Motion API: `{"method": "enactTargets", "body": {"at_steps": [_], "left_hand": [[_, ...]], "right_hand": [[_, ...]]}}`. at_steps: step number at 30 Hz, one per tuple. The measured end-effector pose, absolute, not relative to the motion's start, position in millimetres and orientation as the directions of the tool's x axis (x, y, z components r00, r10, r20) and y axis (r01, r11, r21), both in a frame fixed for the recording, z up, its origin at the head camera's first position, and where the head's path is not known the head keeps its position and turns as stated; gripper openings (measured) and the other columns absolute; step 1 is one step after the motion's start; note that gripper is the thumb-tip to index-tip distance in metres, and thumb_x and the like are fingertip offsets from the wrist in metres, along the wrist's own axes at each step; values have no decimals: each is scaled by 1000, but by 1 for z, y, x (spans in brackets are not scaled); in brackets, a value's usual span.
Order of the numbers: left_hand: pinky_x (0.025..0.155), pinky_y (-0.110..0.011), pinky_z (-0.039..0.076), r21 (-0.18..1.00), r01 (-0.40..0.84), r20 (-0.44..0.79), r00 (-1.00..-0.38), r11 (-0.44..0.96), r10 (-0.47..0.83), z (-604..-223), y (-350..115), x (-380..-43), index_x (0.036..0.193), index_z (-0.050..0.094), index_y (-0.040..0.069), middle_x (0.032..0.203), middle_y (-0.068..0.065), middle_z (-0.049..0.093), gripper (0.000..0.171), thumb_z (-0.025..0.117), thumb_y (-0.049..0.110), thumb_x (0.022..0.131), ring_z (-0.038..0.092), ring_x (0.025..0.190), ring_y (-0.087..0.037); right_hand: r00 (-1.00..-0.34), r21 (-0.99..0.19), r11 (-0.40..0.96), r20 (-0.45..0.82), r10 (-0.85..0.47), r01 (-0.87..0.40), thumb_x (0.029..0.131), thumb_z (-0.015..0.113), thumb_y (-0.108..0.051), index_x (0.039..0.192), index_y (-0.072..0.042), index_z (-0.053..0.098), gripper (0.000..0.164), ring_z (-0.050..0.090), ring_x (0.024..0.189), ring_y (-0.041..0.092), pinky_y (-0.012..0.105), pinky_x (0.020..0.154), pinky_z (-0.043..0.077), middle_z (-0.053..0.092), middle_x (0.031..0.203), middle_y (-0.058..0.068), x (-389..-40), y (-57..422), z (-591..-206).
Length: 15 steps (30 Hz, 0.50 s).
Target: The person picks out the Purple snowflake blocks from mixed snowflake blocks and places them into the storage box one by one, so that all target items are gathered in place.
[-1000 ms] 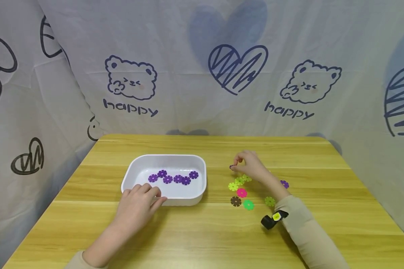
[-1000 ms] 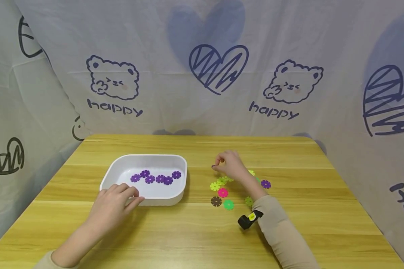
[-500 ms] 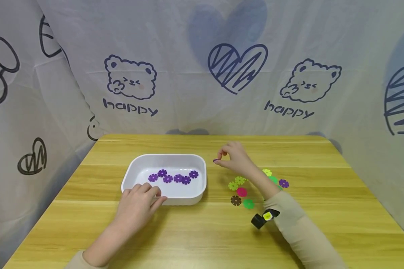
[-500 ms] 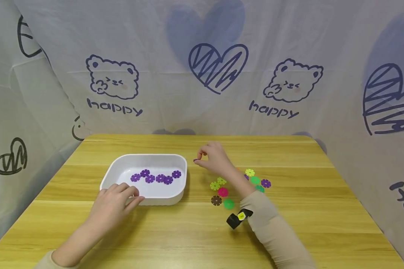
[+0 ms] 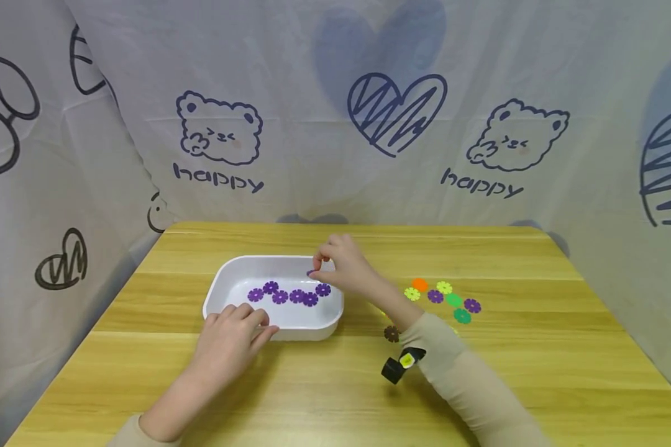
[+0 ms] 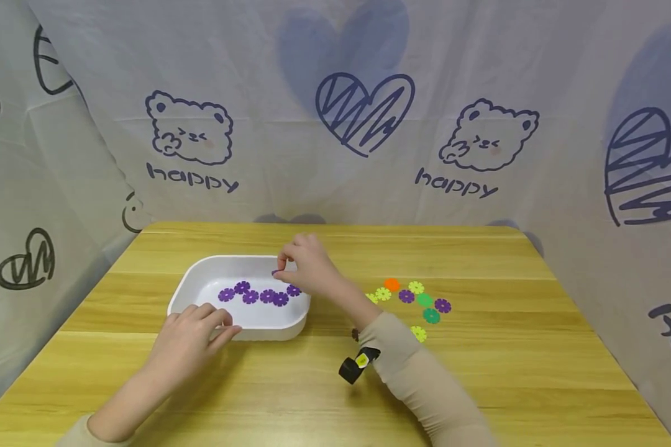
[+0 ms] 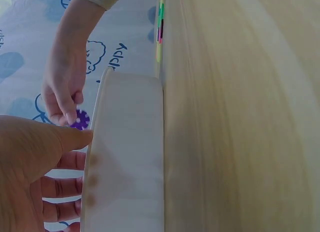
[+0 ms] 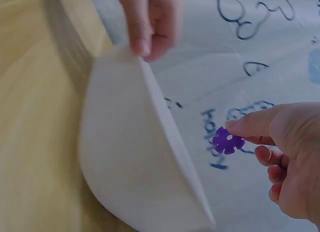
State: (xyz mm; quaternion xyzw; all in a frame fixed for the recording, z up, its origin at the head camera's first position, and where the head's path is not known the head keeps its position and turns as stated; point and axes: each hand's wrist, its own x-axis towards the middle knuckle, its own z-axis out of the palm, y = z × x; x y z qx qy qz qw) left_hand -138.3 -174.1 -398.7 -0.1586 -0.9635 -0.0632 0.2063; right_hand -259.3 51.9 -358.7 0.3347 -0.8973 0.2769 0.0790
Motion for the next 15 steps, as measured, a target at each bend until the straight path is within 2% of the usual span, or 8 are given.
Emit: {"method": "enactTargets", "body": {"at_steps": [8,15], "left_hand": [[63,-35,40,43,335,433,-855,941,285,-399,-173,-137,82,65,22,79,4,62,19,73,38,85,56,73,-19],[63,-35,40,41,337,439,-851,940,286,-398,-173,-137,82,64,21,79,4,61,18,74,37,85,55,73,-19]], "right_hand": [[-723,-416,604,243,-646,-679,83,76,-28,78,-17,62,19,45,91,19,32,83,37,62,93,8,-251,12,-377],[-734,-399,640,146,-663,-657,85,75,-32,78,-18,64,19,46,92,15,29,86,36,64,96,5,-256,-12,-385]]}}
